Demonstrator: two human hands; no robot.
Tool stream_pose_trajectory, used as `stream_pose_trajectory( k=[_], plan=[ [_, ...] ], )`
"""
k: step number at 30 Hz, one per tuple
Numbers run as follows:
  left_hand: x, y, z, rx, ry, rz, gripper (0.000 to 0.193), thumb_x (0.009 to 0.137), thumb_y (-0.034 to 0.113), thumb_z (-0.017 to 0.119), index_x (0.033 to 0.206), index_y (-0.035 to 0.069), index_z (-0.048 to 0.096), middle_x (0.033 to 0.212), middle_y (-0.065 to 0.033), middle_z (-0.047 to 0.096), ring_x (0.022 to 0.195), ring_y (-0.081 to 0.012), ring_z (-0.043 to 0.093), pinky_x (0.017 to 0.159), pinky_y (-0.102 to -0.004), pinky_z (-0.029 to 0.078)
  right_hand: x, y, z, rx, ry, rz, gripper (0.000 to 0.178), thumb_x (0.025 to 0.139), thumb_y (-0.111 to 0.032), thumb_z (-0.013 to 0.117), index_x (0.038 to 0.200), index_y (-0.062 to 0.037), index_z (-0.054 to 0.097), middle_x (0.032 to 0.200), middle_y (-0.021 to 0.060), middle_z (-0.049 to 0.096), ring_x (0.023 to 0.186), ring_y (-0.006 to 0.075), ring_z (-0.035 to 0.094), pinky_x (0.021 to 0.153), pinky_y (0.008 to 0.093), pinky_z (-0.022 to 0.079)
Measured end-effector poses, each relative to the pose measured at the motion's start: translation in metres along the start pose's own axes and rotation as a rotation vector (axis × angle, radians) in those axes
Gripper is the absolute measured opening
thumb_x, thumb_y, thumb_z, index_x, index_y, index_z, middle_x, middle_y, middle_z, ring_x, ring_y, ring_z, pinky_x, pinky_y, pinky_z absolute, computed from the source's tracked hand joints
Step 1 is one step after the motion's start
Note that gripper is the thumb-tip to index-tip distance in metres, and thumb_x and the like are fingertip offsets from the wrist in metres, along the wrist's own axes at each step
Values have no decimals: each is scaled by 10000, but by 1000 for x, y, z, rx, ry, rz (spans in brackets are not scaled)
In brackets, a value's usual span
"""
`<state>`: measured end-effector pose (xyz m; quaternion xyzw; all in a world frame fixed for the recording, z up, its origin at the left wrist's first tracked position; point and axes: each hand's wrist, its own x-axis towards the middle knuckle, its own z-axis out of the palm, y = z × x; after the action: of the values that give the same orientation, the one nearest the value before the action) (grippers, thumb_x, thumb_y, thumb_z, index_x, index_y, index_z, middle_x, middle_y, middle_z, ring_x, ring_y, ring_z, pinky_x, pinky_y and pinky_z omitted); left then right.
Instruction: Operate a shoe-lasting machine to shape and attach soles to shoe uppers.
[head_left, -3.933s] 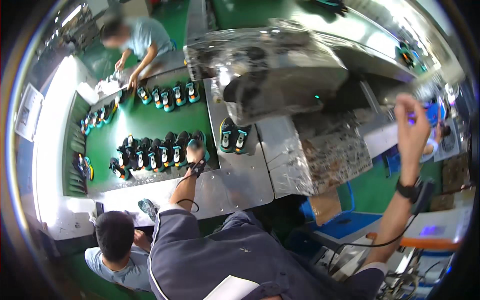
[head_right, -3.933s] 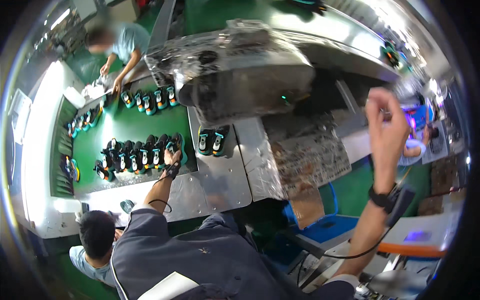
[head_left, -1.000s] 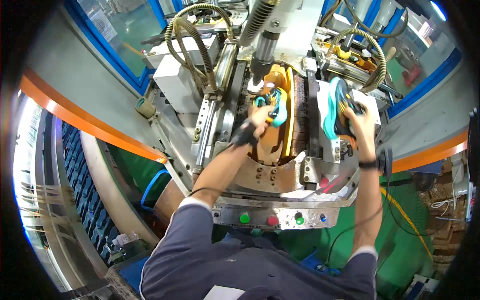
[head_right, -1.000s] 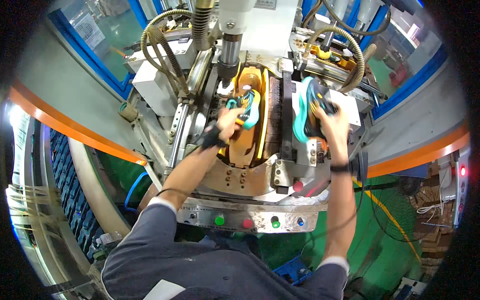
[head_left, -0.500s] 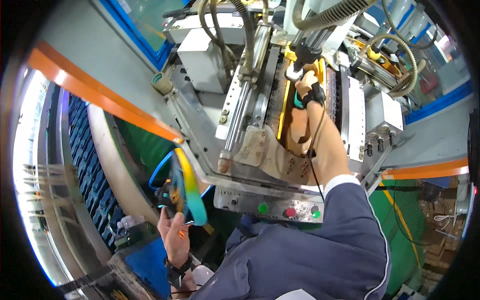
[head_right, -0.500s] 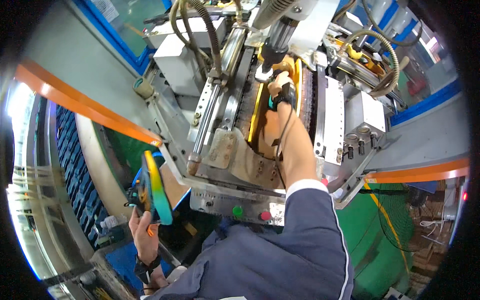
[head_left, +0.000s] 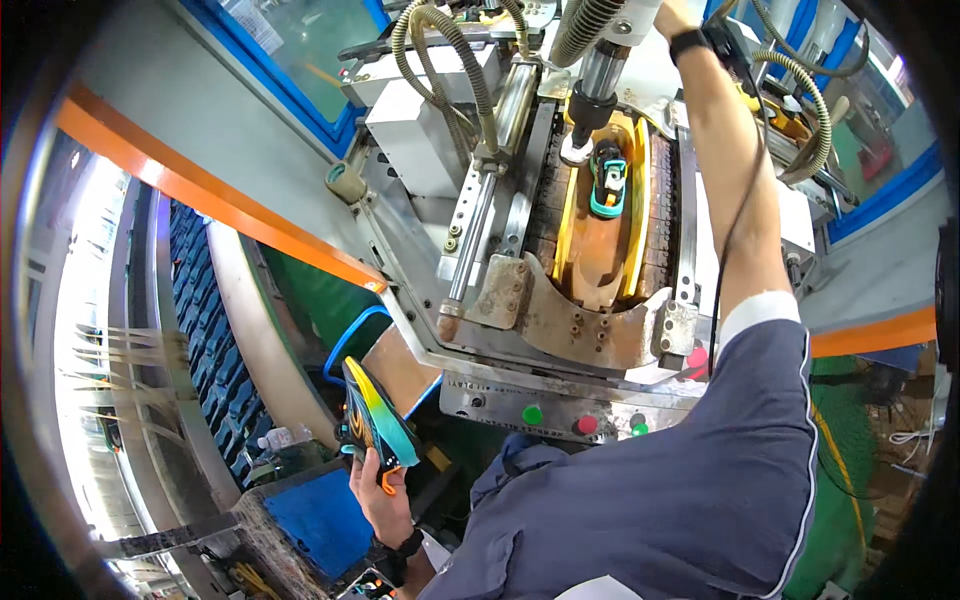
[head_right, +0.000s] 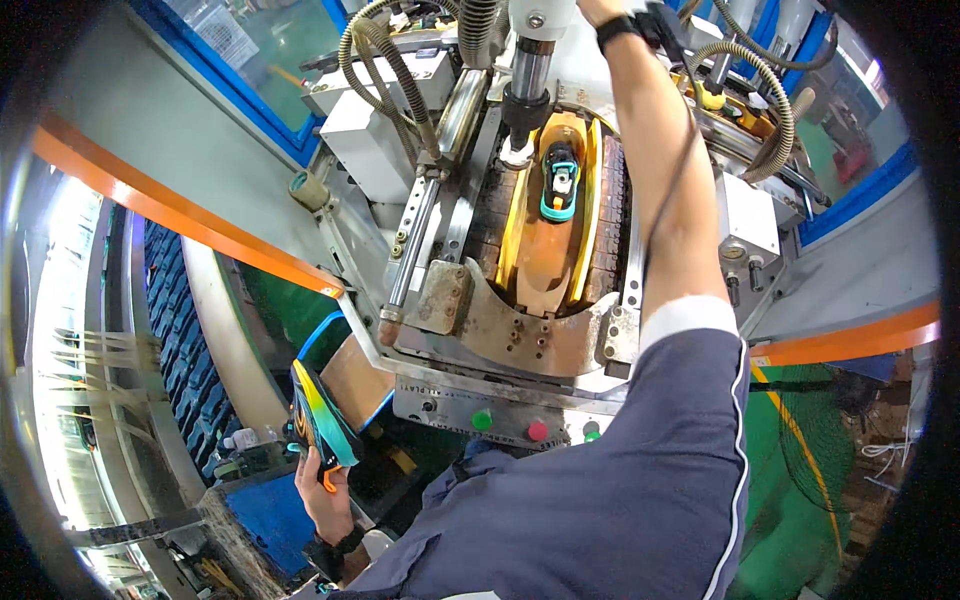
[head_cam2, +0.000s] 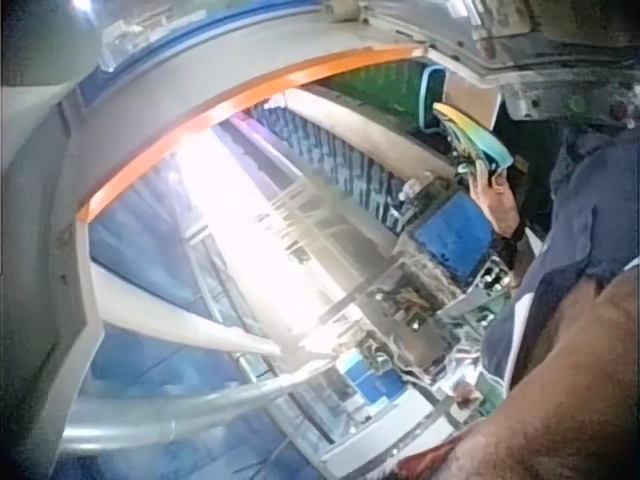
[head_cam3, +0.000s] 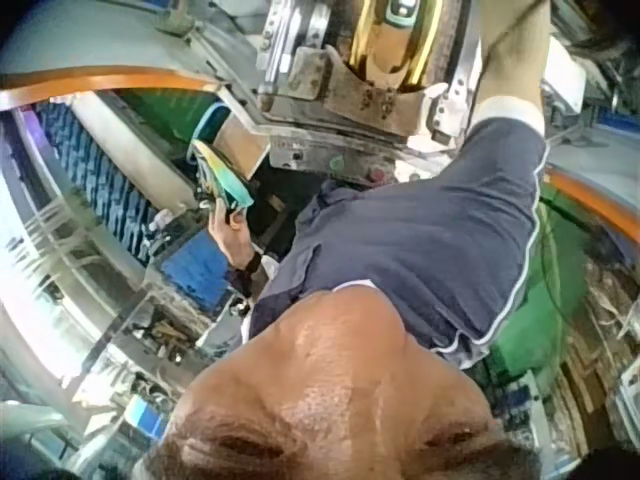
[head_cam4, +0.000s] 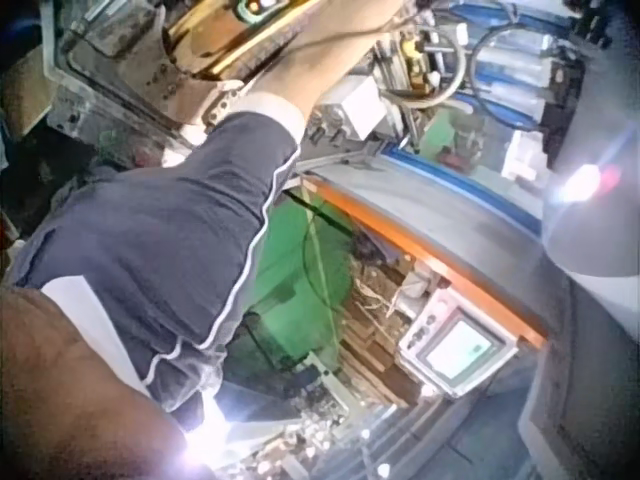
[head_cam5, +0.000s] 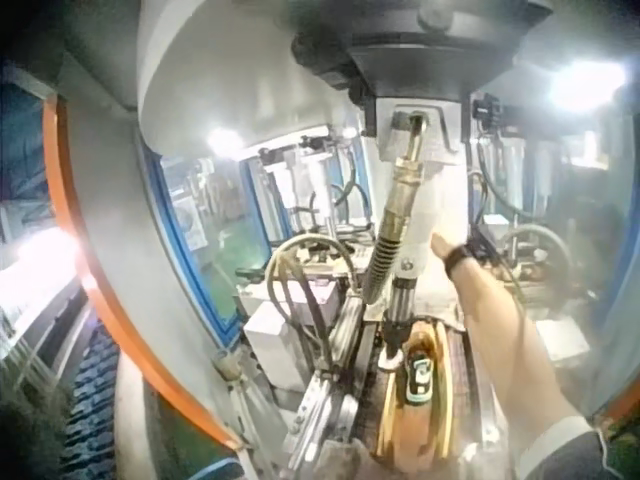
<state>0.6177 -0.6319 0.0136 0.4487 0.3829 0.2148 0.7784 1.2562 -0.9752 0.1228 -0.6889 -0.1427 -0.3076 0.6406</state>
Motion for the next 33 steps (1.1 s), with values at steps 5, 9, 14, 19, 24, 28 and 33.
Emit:
stream_pose_trajectory(
  k=[5,9,14,19,24,28,33],
  plan=[
    [-8,0,22,24,13,6,270,911,121,626,1138,-5,552,973,-58,666,779,-105,638,633,-229,507,14,3,1,-234,58,-46,461,832,-276,718,1197,-15,615,1059,131,684,945,189,634,830,298,501],
    [-5,-3,11,25,-28,3,264,913,124,627,1137,6,550,976,-54,663,793,-111,640,642,-240,504,10,17,-8,-299,85,-61,426,849,-249,708,1194,-17,620,1030,113,690,901,165,631,794,277,503],
    [-22,-6,17,-5,-38,10,269,920,113,619,1156,1,551,1050,-80,658,884,-136,643,714,-256,519,16,19,-20,-342,94,-72,383,870,-216,697,1191,-20,626,994,92,697,847,135,628,749,250,504],
    [-48,-27,16,145,-89,95,348,924,121,585,1261,46,543,1158,-67,612,1043,-145,588,845,-314,495,-115,-1,-52,-146,26,-178,340,891,-183,685,1187,-22,632,958,70,705,792,105,625,703,224,506],
    [-67,-41,24,-32,-16,18,318,931,85,581,1236,8,532,1126,-69,636,991,-158,639,837,-306,529,-415,-137,-18,-183,-556,45,91,878,-51,642,960,-14,657,764,60,656,625,115,589,596,265,479],
    [-94,-57,1,-99,96,-12,345,922,74,594,1251,-4,526,1127,-72,634,992,-159,638,816,-315,545,-559,-99,21,-206,-930,-36,210,815,-84,659,1017,-43,619,997,132,628,952,323,593,808,426,495],
    [-127,-83,-47,-165,213,-4,410,884,94,658,1238,-45,503,1133,-100,617,1001,-186,628,854,-344,532,-635,-29,24,-319,-1168,-186,219,821,-105,649,1034,-63,624,984,161,608,973,370,571,849,440,476]
  ],
)
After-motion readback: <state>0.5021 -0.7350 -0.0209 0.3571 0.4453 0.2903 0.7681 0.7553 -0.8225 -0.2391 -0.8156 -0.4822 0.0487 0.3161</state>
